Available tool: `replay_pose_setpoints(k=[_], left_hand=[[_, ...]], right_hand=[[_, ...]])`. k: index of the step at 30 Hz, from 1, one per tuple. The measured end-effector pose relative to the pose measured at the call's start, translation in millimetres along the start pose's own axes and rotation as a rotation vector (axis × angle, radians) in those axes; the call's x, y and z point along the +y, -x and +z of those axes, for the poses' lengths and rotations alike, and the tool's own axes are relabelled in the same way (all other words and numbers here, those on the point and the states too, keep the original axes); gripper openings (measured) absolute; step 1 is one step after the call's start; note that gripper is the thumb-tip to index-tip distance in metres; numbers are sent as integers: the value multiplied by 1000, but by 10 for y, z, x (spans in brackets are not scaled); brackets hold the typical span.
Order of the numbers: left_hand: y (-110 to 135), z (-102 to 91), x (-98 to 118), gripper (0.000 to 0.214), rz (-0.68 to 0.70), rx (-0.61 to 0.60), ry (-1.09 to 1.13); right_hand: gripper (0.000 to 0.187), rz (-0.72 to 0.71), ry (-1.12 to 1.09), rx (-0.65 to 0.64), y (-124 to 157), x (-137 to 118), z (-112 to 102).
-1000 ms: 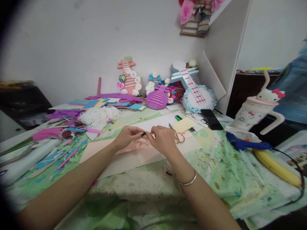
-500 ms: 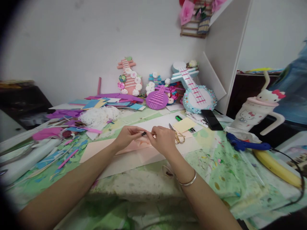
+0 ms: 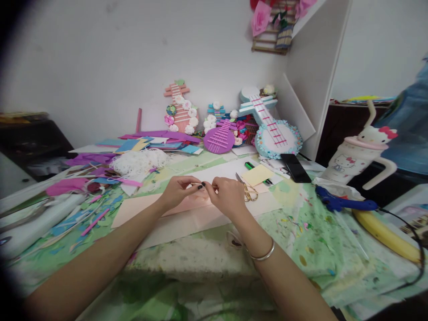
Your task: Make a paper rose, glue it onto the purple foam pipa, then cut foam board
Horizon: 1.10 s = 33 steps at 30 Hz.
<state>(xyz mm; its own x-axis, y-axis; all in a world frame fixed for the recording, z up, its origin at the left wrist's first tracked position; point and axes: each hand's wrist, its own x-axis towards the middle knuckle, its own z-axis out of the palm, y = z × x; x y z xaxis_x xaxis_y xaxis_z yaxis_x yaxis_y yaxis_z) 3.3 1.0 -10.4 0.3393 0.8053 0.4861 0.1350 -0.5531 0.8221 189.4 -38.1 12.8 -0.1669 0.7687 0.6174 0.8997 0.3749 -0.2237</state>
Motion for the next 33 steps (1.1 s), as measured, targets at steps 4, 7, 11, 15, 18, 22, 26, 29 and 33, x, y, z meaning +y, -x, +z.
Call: replay_pose_setpoints(k=[4,7,11,15,18,22,26,29,33], left_hand=[[10,-3,20,24,-41,-26,1],[19,-6,42,24,-52,-49,-14],[22,-6,49,23,-48,-49,-25],[8,1,19,23,-48,-44,8],[2,3,-8,23,-52,-41,39],[7,4,-21,21,-70,-32,68],[12,15,-14,21,-105,-28,115],[14,30,-9,20,-130,-10,150],[21,51,-10,18,-138,6,168]], right_hand=[[48,32,8,-38,-8,-13,-12],[50,36,4,-60,-11,-15,-18],[49,19,-10,-58,-12,-7,-22],[40,23,-43,-32,-8,8,-12],[36,52,-80,-2,-2,17,7],[33,88,-121,10,-1,21,31],[31,115,-137,-17,-8,21,37],[32,126,-152,-25,-9,24,41],[33,115,-182,-18,0,32,58]])
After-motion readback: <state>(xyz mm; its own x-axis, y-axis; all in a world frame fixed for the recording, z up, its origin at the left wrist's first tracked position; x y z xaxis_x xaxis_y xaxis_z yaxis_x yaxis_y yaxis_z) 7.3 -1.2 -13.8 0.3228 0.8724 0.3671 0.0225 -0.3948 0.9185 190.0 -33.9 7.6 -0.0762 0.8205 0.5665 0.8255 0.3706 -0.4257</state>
